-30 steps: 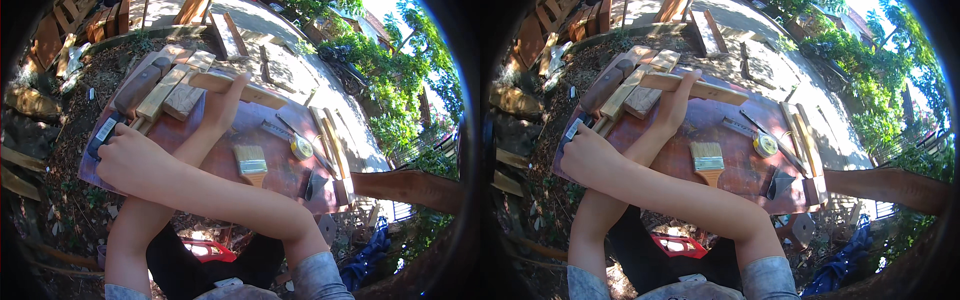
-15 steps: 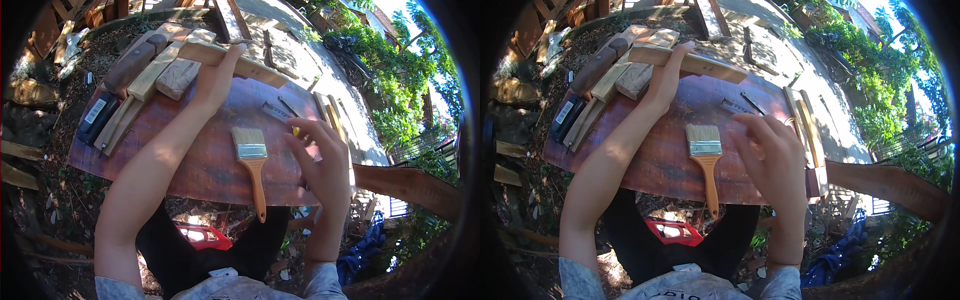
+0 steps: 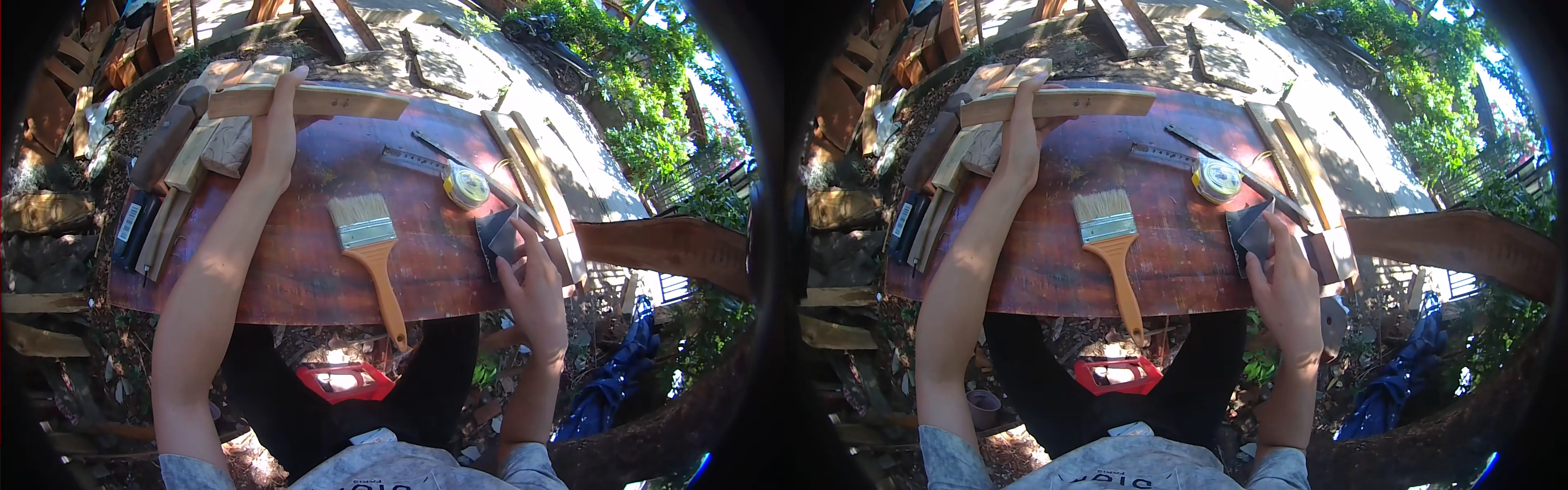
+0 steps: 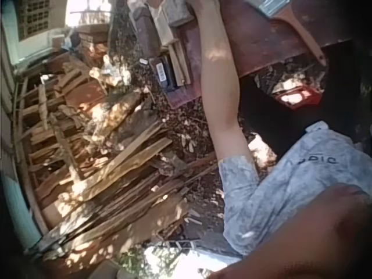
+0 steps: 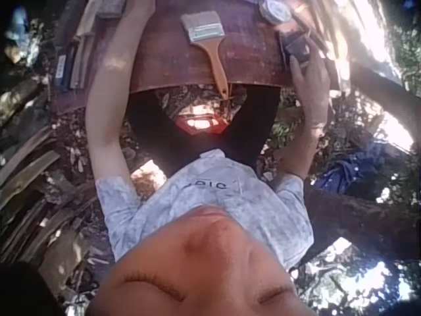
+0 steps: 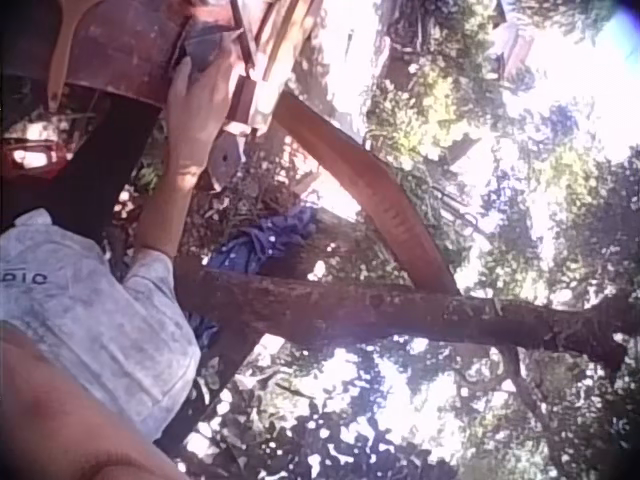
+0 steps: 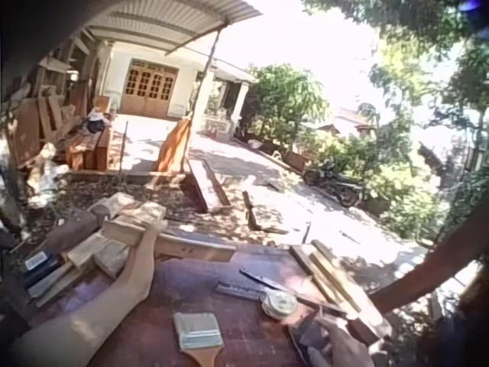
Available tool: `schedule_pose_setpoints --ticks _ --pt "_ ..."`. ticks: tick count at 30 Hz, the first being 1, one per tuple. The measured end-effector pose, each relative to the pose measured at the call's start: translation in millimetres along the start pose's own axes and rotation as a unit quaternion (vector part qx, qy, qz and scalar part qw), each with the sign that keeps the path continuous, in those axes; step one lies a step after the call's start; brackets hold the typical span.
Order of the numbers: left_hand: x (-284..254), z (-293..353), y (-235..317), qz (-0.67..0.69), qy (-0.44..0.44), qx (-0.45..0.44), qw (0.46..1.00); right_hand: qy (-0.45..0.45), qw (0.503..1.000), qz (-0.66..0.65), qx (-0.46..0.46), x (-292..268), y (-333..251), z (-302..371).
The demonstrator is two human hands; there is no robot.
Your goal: Sanding and measuring pieces of wood for a project.
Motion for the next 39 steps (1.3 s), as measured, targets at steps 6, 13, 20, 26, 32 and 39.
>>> schedule_pose_setpoints --ticks 6,13,20,26,32,39 --pt "-0.3 -1.3 -1.5 0.003 -0.01 0.003 1.0 0.102 0.99 0.097 -0.014 -11.4 9.3 -21.0" --pt "-1.0 -1.9 -3.1 -0.003 -0.023 0.003 1.0 0.113 0.984 0.078 -0.113 7.0 -49.9 14.3" --pt "0.7 -3.4 -7.9 0.002 -0.017 -0.003 1.0 -0.077 0.965 -0.029 -0.249 56.1 -105.1 56.8" --pt "-2.5 -4.3 -5.1 0.007 -0.003 0.002 1.0 -0.075 0.976 -0.082 -0.188 24.7 -96.8 27.7" --pt "-4.7 -4.8 -5.4 0.016 0.013 0.012 1.0 0.063 0.995 -0.046 -0.069 -13.7 -52.5 -53.0" --pt "14.9 2.6 3.1 0.047 0.015 0.007 0.999 0.138 0.95 0.195 -0.201 -11.0 3.0 -122.8"
Point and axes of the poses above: each hand's wrist, its own z-axis away from the middle knuckle, its own x-axis out of the palm, y = z × x, the point moved 2 cm from there along -z, towards the middle knuckle, and after that the axes turned 15 degrees about x, right-handed, at the moved point
